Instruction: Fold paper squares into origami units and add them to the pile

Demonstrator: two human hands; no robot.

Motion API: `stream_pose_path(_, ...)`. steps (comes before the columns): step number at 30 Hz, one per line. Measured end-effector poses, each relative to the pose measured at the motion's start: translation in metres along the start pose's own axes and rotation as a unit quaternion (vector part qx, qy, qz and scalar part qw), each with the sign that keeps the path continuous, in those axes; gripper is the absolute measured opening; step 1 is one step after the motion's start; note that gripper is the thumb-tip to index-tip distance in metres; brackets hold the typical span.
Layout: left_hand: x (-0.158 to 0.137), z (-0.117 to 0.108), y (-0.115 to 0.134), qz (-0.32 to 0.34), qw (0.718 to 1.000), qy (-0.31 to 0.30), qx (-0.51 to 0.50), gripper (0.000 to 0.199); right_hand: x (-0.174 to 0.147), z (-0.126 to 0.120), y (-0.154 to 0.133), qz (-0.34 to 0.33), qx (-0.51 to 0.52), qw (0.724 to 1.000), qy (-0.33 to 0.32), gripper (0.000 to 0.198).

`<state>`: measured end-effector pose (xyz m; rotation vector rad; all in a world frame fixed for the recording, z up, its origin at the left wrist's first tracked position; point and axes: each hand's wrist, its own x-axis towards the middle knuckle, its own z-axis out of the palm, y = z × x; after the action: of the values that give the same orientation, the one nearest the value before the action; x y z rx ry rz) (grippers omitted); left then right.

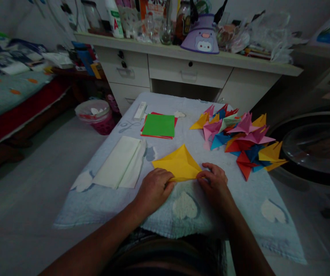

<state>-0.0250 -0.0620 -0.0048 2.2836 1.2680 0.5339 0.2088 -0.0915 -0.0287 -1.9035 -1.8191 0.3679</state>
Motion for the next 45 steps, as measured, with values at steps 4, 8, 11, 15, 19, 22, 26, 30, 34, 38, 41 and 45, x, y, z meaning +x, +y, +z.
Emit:
stream_pose_path(4, 0.003, 0.002, 0.004, -0.067, 0.998, 0.02, -0.006, 0.009, 0.0, 0.0, -0.005, 0.013, 0.0, 1.0, 0.002, 0.014)
stream_pose_path(8, 0.009, 0.002, 0.008, -0.081, 0.996, 0.015, 0.021, 0.013, 0.0, 0.002, -0.005, 0.015, -0.01, 1.0, 0.011, 0.013)
stream_pose_path(11, 0.013, 0.002, 0.007, -0.083, 0.995, 0.003, 0.049, 0.015, 0.001, 0.003, -0.005, 0.015, -0.018, 1.0, 0.01, 0.013)
stream_pose_path(15, 0.015, 0.003, 0.004, -0.075, 0.992, 0.028, 0.101, 0.019, 0.002, 0.004, -0.007, 0.021, -0.03, 0.999, 0.016, 0.012)
stream_pose_path(19, 0.015, 0.006, 0.001, -0.092, 0.988, 0.051, 0.115, 0.02, 0.003, 0.005, -0.01, 0.029, -0.034, 0.999, 0.029, 0.012)
stream_pose_path(22, 0.015, 0.007, 0.001, -0.094, 0.988, 0.054, 0.113, 0.02, 0.003, 0.005, -0.01, 0.03, -0.034, 0.999, 0.031, 0.011)
stream_pose_path(26, 0.015, 0.007, 0.002, -0.101, 0.987, 0.058, 0.114, 0.019, 0.003, 0.006, -0.009, 0.027, -0.033, 0.998, 0.035, 0.011)
stream_pose_path(30, 0.015, 0.008, 0.002, -0.104, 0.986, 0.06, 0.115, 0.02, 0.004, 0.005, -0.01, 0.027, -0.036, 0.998, 0.034, 0.01)
stream_pose_path(34, 0.015, 0.01, 0.002, -0.101, 0.985, 0.065, 0.122, 0.02, 0.004, 0.005, -0.01, 0.03, -0.041, 0.998, 0.032, 0.009)
stream_pose_path(38, 0.015, 0.01, 0.002, -0.101, 0.985, 0.064, 0.122, 0.02, 0.004, 0.004, -0.011, 0.033, -0.041, 0.998, 0.029, 0.009)
stream_pose_path(41, 0.015, 0.009, 0.003, -0.103, 0.985, 0.063, 0.124, 0.02, 0.004, 0.004, -0.012, 0.031, -0.039, 0.998, 0.031, 0.009)
stream_pose_path(45, 0.015, 0.009, 0.004, -0.107, 0.984, 0.061, 0.127, 0.019, 0.003, 0.004, -0.012, 0.026, -0.038, 0.998, 0.035, 0.01)
